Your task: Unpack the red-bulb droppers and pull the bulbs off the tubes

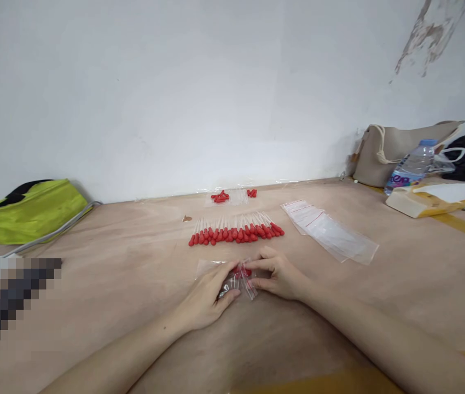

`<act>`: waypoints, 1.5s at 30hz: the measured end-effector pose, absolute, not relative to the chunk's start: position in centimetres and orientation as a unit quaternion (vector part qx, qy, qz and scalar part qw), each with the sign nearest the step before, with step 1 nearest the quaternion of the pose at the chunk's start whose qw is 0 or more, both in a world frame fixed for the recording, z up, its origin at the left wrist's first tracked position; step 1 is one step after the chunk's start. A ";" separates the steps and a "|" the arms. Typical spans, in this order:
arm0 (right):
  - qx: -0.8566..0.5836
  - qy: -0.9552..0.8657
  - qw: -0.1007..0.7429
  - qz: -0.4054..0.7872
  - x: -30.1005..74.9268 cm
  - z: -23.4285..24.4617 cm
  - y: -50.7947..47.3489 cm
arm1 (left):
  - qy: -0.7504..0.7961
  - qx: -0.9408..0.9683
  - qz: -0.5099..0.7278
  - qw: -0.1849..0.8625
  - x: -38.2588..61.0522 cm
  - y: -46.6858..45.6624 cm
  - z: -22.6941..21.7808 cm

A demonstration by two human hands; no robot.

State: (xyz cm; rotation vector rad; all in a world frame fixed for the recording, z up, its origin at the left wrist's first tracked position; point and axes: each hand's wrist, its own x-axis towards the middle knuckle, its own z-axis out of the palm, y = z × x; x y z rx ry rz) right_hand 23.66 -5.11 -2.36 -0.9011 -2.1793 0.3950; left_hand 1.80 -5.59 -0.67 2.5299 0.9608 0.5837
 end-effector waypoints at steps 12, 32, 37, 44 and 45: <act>-0.395 -0.840 0.343 0.143 23.1 -1.7 -5.4 | 0.353 0.905 0.180 0.159 1.7 -5.5 -0.5; -0.445 -0.552 0.469 0.526 31.8 1.7 -3.9 | 0.326 0.923 0.144 0.148 1.4 -5.3 -0.3; -0.437 -0.549 0.614 0.360 30.9 1.7 -4.1 | 0.320 0.923 0.140 0.160 1.2 -5.1 -0.6; -0.320 -0.809 0.492 -0.023 24.5 0.5 -7.5 | 0.403 0.731 0.270 0.479 2.7 -5.1 1.2; -0.283 -0.837 0.465 -0.059 24.0 0.4 -7.8 | 0.412 0.662 0.284 0.558 3.1 -5.2 1.5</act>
